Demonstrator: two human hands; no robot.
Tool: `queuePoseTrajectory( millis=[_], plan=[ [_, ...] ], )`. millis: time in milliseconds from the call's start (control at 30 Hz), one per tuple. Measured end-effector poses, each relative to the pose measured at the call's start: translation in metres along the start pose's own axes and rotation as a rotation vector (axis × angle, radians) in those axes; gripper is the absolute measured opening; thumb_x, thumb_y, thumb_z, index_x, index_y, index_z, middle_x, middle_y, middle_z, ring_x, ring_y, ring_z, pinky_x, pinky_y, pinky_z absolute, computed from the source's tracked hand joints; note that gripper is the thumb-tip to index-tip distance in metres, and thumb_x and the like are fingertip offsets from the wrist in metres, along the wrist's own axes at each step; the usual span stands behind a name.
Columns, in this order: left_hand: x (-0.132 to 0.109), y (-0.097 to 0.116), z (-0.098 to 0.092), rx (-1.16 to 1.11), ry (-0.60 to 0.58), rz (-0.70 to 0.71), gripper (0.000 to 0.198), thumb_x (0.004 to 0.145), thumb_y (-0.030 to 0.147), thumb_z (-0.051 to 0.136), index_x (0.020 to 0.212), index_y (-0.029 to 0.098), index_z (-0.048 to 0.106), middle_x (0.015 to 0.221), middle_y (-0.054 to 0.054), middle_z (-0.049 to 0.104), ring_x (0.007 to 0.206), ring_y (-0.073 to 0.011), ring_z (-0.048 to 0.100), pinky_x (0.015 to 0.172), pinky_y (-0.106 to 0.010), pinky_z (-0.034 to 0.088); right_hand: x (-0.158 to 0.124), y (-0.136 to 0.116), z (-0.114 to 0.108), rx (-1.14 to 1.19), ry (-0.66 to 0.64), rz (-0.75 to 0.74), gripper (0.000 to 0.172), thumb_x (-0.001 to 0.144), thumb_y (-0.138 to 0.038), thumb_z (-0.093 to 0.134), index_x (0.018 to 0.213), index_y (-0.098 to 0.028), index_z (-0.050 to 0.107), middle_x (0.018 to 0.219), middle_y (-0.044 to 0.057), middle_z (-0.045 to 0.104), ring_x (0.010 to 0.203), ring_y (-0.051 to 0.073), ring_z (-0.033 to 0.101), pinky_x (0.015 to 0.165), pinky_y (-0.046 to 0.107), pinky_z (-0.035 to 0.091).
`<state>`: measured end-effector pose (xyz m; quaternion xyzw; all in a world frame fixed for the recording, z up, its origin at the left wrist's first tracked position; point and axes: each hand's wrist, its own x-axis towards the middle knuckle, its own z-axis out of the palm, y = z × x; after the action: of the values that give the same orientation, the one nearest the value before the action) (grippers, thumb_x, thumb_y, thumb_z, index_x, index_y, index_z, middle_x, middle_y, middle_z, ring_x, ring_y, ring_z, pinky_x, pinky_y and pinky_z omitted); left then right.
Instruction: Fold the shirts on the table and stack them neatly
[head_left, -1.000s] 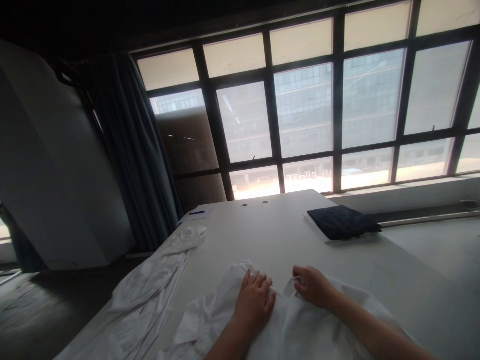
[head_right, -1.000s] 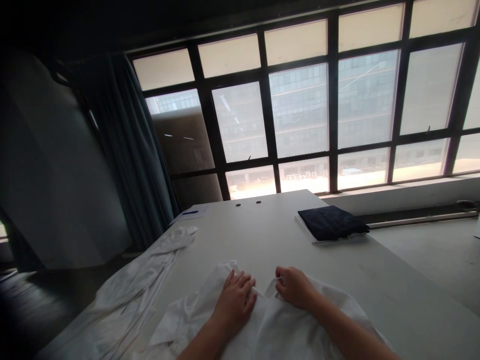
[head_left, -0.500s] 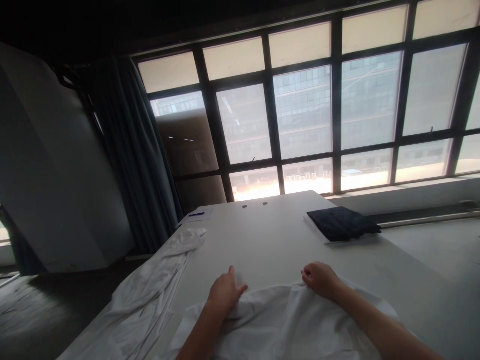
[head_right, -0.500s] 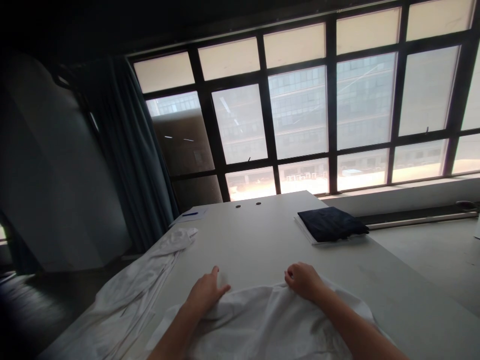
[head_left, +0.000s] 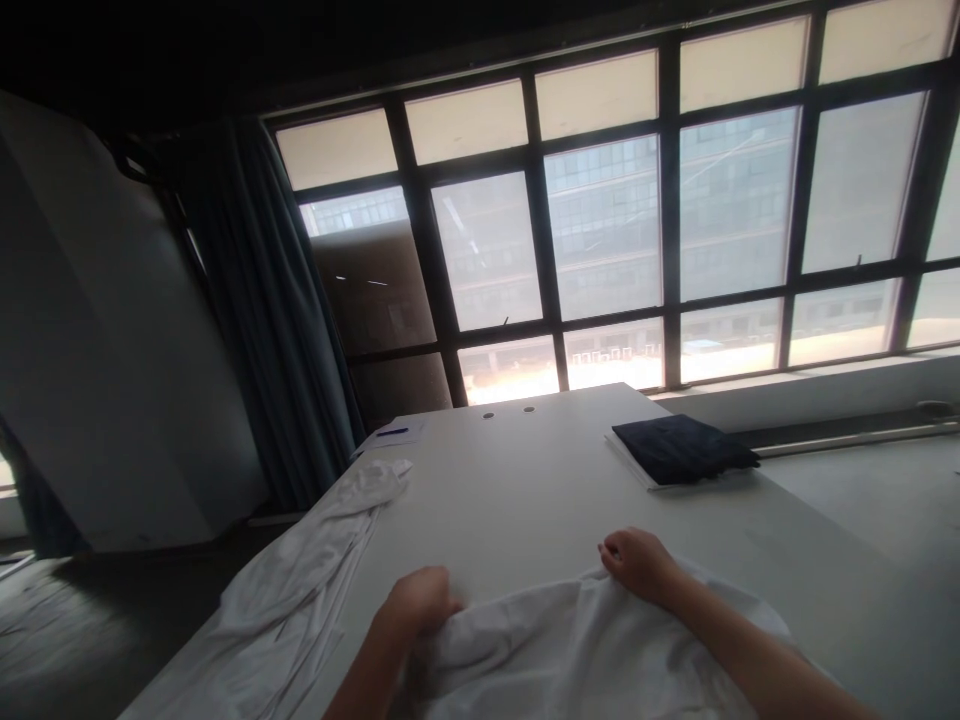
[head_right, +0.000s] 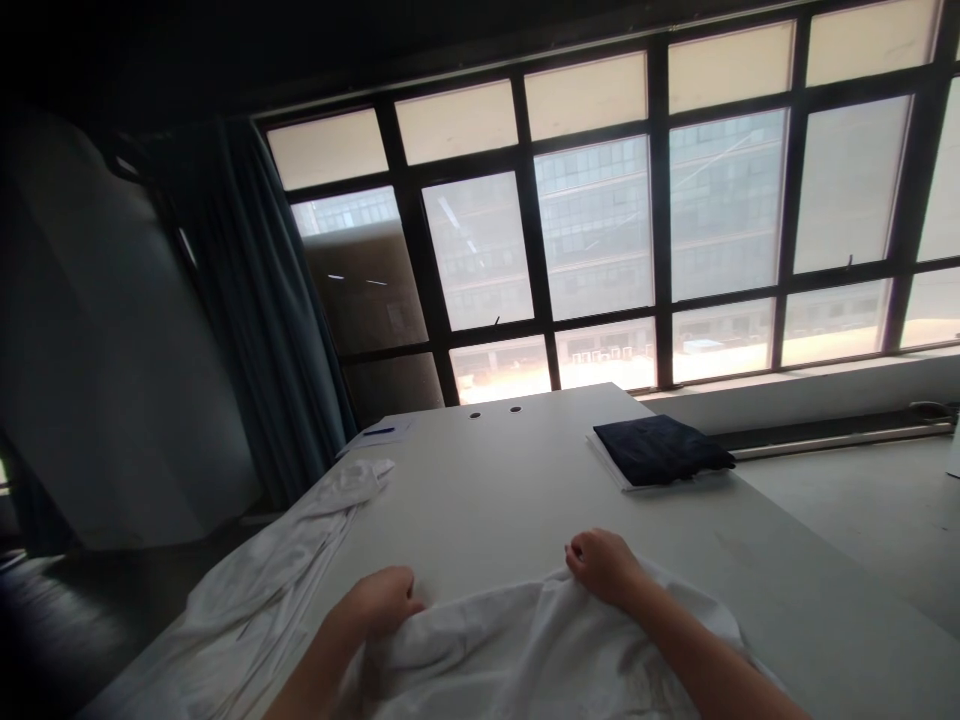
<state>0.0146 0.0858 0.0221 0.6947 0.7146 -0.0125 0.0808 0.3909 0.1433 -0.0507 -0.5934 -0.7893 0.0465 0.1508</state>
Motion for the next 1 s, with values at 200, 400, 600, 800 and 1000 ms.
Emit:
queuePoseTrajectory(
  millis=[200, 400, 600, 800, 1000],
  plan=[
    [0.009, -0.009, -0.03, -0.046, 0.302, -0.024, 0.021, 0.096, 0.033, 0.048, 0.095, 0.021, 0.065, 0.092, -0.009, 0.074, 0.088, -0.0254, 0.071, 0.077, -0.032, 0.048, 0.002, 0.003, 0.0, 0.032, 0.03, 0.095, 0.038, 0.094, -0.038, 0.048, 0.072, -0.019, 0.073, 0.079, 0.011, 0.075, 0.072, 0.021, 0.066, 0.065, 0.03, 0.034],
    [0.014, 0.002, -0.054, -0.276, 0.672, -0.053, 0.039, 0.105, 0.042, 0.024, 0.111, 0.02, 0.055, 0.098, -0.01, 0.07, 0.091, -0.0231, 0.069, 0.08, -0.03, 0.049, 0.011, 0.015, -0.01, 0.071, 0.096, 0.283, 0.037, 0.096, -0.035, 0.04, 0.092, -0.018, 0.073, 0.089, 0.014, 0.075, 0.084, 0.025, 0.069, 0.068, 0.031, 0.037],
    [-0.02, 0.003, -0.061, -0.627, 0.035, 0.196, 0.048, 0.092, 0.062, 0.047, 0.113, 0.022, 0.06, 0.088, -0.003, 0.071, 0.066, -0.0195, 0.068, 0.059, -0.028, 0.051, 0.017, 0.034, -0.036, 0.152, -0.043, 0.265, 0.034, 0.092, -0.034, 0.047, 0.098, -0.015, 0.074, 0.089, 0.014, 0.076, 0.085, 0.023, 0.069, 0.072, 0.029, 0.041],
    [-0.019, 0.011, -0.039, -0.297, -0.236, 0.097, 0.057, 0.087, 0.071, 0.047, 0.093, 0.018, 0.066, 0.074, -0.006, 0.069, 0.058, -0.0242, 0.067, 0.054, -0.031, 0.047, -0.001, 0.042, -0.058, 0.17, -0.29, 0.101, 0.031, 0.068, -0.038, 0.073, 0.092, -0.018, 0.076, 0.095, 0.012, 0.076, 0.086, 0.027, 0.068, 0.071, 0.032, 0.045],
    [-0.004, 0.042, -0.013, -0.22, 0.001, 0.217, 0.03, 0.084, 0.048, 0.06, 0.087, 0.019, 0.068, 0.089, -0.007, 0.074, 0.086, -0.026, 0.067, 0.07, -0.029, 0.042, -0.017, 0.008, -0.066, 0.186, -0.44, -0.055, 0.067, 0.055, -0.034, 0.08, 0.121, -0.026, 0.067, 0.097, 0.005, 0.073, 0.081, 0.024, 0.065, 0.068, 0.031, 0.045]
  ],
)
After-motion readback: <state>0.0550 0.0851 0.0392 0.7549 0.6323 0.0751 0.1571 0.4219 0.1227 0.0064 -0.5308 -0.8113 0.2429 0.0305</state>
